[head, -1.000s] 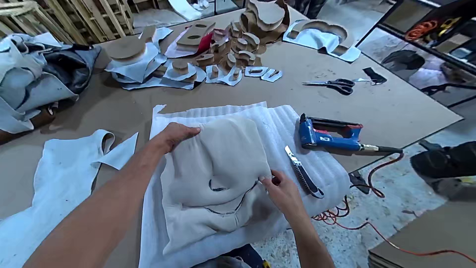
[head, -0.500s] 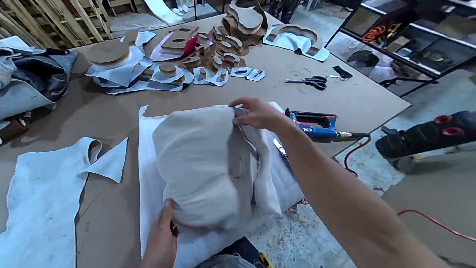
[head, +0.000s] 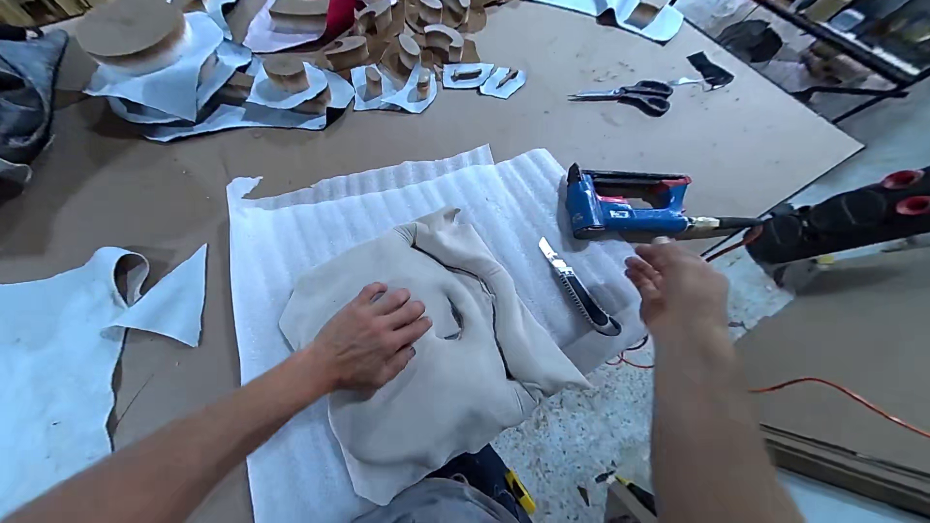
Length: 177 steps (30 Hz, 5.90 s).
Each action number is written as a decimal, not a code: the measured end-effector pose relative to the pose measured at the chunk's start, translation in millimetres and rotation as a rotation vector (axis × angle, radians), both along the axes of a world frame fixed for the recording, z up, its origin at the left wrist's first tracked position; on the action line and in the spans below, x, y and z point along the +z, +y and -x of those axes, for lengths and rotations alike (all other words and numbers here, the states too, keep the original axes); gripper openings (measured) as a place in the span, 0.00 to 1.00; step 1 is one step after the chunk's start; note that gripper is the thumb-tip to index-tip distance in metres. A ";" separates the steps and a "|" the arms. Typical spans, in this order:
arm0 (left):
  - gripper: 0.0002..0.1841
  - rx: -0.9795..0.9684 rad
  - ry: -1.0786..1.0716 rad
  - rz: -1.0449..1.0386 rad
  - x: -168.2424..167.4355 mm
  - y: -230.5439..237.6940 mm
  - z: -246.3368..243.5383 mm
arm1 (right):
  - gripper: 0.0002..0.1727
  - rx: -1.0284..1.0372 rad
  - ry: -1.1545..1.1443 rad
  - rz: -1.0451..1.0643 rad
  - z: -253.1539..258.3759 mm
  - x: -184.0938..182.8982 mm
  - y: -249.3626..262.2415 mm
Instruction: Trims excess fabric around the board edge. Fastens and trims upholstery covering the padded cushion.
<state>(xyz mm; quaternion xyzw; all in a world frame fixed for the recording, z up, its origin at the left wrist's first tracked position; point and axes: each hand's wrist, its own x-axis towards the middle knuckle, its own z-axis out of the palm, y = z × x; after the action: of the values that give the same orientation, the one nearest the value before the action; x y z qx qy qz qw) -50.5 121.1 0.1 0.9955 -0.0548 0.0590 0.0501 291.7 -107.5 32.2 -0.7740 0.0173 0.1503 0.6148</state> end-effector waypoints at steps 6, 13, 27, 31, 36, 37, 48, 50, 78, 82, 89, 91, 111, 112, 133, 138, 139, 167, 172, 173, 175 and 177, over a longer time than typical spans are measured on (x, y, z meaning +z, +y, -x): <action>0.26 -0.009 0.053 0.001 -9.7 5.1 -6.5 | 0.43 -0.194 0.470 -0.053 -62.3 -3.6 20.2; 0.25 0.007 0.039 0.024 -13.4 4.9 -11.0 | 0.52 -0.135 0.545 0.165 -101.9 -7.8 42.3; 0.26 0.038 0.004 0.071 -6.8 1.3 1.1 | 0.35 -0.321 0.358 -0.310 -75.5 -17.7 70.0; 0.28 0.129 0.025 0.119 -9.2 -0.4 4.0 | 0.11 -0.109 0.209 -0.586 -63.2 -25.2 60.0; 0.29 0.057 0.045 0.116 -0.1 16.3 -0.3 | 0.15 0.412 0.029 -0.746 -17.9 2.9 -4.1; 0.28 0.074 -0.015 0.127 -1.9 20.9 -1.3 | 0.13 0.489 -0.029 -0.672 -7.7 12.6 -15.0; 0.42 0.779 -0.041 0.282 -6.2 10.0 -5.3 | 0.21 1.347 -0.451 -0.483 60.6 -1.0 67.0; 0.42 0.818 -0.087 0.305 0.3 2.6 -6.8 | 0.22 1.446 -0.468 -0.488 61.1 -4.6 73.5; 0.51 0.892 -0.393 0.092 -72.1 42.0 -15.0 | 0.20 1.914 -0.498 -0.631 47.3 -28.1 123.1; 0.52 0.877 -0.334 0.109 -74.1 49.1 -14.5 | 0.19 1.908 -0.497 -0.614 46.1 -30.6 123.6; 0.46 0.929 -0.217 0.178 -27.0 6.0 -8.1 | 0.22 1.795 -0.580 -0.560 46.3 -20.6 109.7; 0.46 0.973 -0.122 0.229 -8.8 -4.4 -9.3 | 0.23 1.650 -0.623 -0.494 49.1 -19.6 93.3; 0.41 1.016 -0.079 0.288 -0.2 -9.2 -11.2 | 0.23 1.458 -0.749 -0.425 86.8 -25.9 70.9; 0.41 1.013 -0.080 0.284 -0.9 -8.5 -11.5 | 0.23 1.476 -0.741 -0.435 84.9 -26.8 74.6; 0.43 0.983 -0.132 0.277 -8.2 -4.3 -9.6 | 0.23 1.593 -0.657 -0.445 73.8 -18.5 86.9; 0.44 0.969 -0.138 0.284 -15.7 2.1 -8.5 | 0.21 1.291 -0.762 -0.343 96.9 -19.9 62.2; 0.43 0.982 -0.137 0.289 -14.8 1.8 -8.5 | 0.21 1.268 -0.776 -0.339 100.5 -20.3 60.3; 0.34 1.005 -0.217 0.316 -19.0 1.8 -13.3 | 0.23 1.507 -0.644 -0.468 74.8 -24.1 91.8; 0.36 1.038 -0.188 0.355 -14.9 1.7 -9.2 | 0.19 1.142 -0.684 -0.293 91.4 -13.5 53.7; 0.36 1.034 -0.187 0.364 -13.9 2.7 -8.3 | 0.19 1.070 -0.690 -0.261 96.9 -8.2 40.9; 0.36 1.000 -0.194 0.391 -9.8 3.8 -7.4 | 0.21 0.941 -0.660 -0.247 110.1 2.9 9.6; 0.35 0.928 -0.243 0.377 -3.3 2.5 -9.1 | 0.20 0.835 -0.550 -0.284 127.3 13.7 -18.1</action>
<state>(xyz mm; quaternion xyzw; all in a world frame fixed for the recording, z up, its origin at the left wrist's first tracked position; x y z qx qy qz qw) -41.3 123.6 -3.2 0.8747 0.3988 0.1989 0.1905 164.5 -125.6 46.0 -0.6346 -0.4757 0.1748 0.5834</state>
